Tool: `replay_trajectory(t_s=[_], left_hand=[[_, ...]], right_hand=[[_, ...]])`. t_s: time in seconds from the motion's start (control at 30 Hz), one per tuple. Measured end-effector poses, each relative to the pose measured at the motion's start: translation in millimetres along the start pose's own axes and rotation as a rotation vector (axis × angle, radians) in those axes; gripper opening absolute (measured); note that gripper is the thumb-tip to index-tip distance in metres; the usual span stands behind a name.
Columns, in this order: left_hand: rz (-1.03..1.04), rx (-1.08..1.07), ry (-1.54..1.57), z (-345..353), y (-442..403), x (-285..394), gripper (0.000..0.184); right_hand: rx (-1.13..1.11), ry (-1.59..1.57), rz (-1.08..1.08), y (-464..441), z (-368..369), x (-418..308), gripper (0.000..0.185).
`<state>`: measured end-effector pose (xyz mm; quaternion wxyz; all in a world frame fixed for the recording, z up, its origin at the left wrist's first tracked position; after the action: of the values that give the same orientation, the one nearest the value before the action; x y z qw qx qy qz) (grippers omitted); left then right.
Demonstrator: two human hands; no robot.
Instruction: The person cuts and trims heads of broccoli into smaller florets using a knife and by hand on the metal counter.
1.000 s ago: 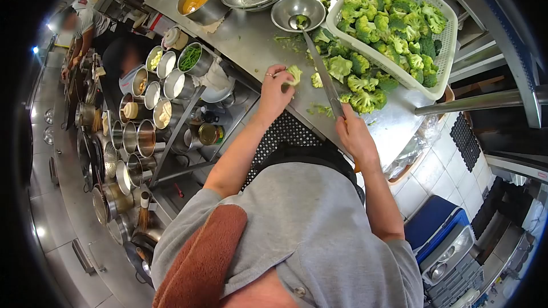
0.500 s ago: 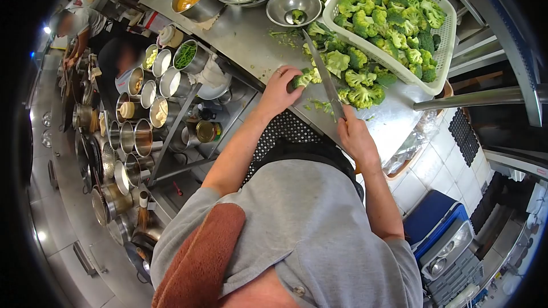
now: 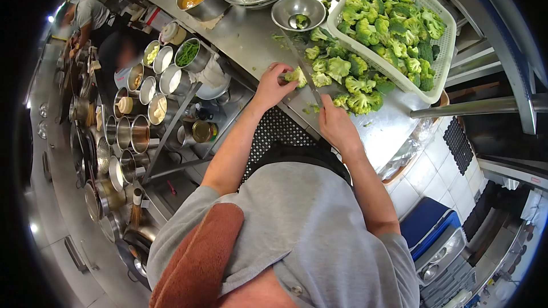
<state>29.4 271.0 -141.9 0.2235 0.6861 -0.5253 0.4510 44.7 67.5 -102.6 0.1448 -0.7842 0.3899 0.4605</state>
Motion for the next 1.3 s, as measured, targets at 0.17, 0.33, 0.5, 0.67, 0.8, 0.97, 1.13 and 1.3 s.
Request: replay_trajectory(t_s=[0.17,0.33,0.5,0.67,0.8,0.97,1.13,1.3], left_hand=[[0.036,-0.02,-0.153,6,-6,0,0.034],[0.07,-0.037,-0.198,8,-8,7,0.033],[0.051,-0.016,-0.161,6,-5,10,0.033],[0.04,-0.005,-0.133,6,-2,10,0.033],[0.058,0.015,-0.133,5,0,13,0.032],[0.099,0.065,-0.148,0,5,18,0.03],[-0.117,0.077,0.032,5,7,-9,0.026],[-0.071,0.031,-0.009,11,2,-7,0.025]], right_hand=[[-0.04,0.165,0.006,-1,1,-8,0.03],[-0.077,0.227,-0.045,9,0,-7,0.031],[-0.163,0.241,-0.005,30,-11,-18,0.032],[-0.188,0.233,0.078,29,-6,-9,0.031],[-0.15,0.214,-0.062,-4,17,-2,0.03],[-0.151,0.277,-0.034,-28,32,-1,0.03],[-0.114,0.013,0.108,-21,22,9,0.024],[-0.01,-0.027,0.009,-20,23,24,0.024]])
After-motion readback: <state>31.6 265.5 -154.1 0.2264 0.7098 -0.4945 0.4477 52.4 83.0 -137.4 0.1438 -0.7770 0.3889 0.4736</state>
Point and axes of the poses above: each hand's wrist, its own y-axis away from the middle knuckle, its own z-axis out of the palm, x = y × z, the point moved 9 cm from there along -y, towards the middle knuckle, and after that the axes turned 8 degrees about -y, right-handed, at the moved point
